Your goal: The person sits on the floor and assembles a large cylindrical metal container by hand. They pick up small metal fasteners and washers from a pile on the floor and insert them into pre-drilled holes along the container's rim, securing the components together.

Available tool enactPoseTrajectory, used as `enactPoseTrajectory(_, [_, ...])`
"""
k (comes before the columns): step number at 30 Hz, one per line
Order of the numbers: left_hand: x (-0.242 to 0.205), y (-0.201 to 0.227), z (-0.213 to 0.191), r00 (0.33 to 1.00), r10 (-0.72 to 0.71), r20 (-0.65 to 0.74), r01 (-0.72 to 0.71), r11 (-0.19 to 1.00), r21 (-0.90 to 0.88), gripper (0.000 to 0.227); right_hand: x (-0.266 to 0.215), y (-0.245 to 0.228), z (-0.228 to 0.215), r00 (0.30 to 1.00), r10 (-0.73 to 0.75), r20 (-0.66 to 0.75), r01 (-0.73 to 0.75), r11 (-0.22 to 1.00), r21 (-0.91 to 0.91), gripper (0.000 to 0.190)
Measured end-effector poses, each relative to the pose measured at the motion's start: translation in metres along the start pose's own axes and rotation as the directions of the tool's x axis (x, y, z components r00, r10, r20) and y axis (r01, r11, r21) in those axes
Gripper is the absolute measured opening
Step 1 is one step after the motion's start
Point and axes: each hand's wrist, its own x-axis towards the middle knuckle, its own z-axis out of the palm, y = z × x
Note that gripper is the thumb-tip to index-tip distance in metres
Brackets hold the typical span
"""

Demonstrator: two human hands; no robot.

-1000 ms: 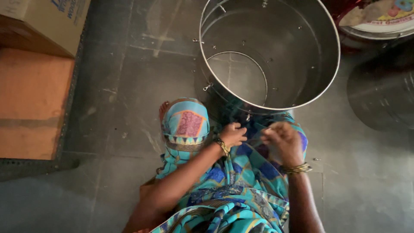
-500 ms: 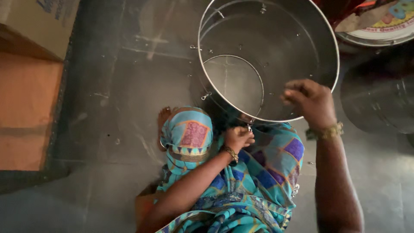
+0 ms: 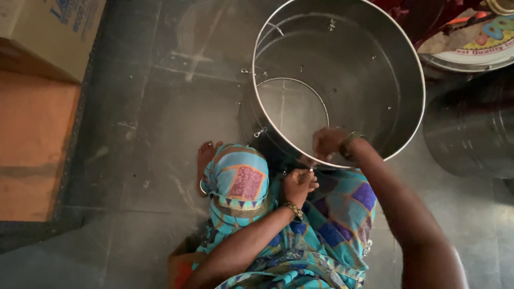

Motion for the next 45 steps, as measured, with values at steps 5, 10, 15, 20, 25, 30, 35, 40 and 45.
enactPoseTrajectory(5, [-0.001,0.000,0.000,1.000,0.019,-0.025,-0.020,1.000,-0.002,0.020,-0.012,-0.009,-0.003,0.991,-0.060,0.120,0.035,0.980,0.197,0.009])
enactPoseTrajectory(10, [0.001,0.005,0.006,0.997,-0.036,-0.067,0.032,0.998,-0.052,0.020,-0.010,-0.009,0.005,0.974,-0.093,0.206,0.028,0.954,0.297,0.014])
enactPoseTrajectory(15, [-0.001,0.007,0.007,0.995,-0.063,-0.080,0.059,0.997,-0.055,0.019,-0.010,-0.012,0.004,0.967,-0.078,0.243,0.001,0.953,0.302,0.011])
enactPoseTrajectory(20, [0.001,0.011,0.005,0.990,-0.138,-0.029,0.135,0.985,-0.107,0.019,-0.011,-0.015,0.001,0.958,-0.077,0.278,-0.010,0.954,0.300,0.013])
enactPoseTrajectory(25, [0.001,0.011,0.002,0.986,-0.155,0.055,0.159,0.985,-0.072,0.026,-0.006,-0.009,0.009,0.948,-0.132,0.291,-0.002,0.909,0.417,0.014])
enactPoseTrajectory(30, [0.009,0.005,0.001,0.992,-0.124,0.029,0.125,0.992,-0.030,0.026,0.001,-0.002,0.012,0.936,-0.165,0.310,-0.004,0.877,0.481,0.026])
enactPoseTrajectory(35, [0.011,0.000,-0.001,0.996,-0.091,-0.012,0.091,0.996,0.010,0.028,-0.004,-0.005,0.010,0.948,-0.187,0.259,0.078,0.921,0.381,0.020])
enactPoseTrajectory(40, [0.013,0.002,-0.004,0.997,-0.074,-0.033,0.077,0.991,0.113,0.030,-0.001,-0.002,0.014,0.960,-0.087,0.267,-0.026,0.920,0.392,0.016])
enactPoseTrajectory(45, [0.017,0.000,-0.006,0.997,-0.061,-0.040,0.066,0.987,0.148,0.030,0.012,0.006,0.023,0.946,-0.081,0.313,-0.039,0.933,0.358,0.013])
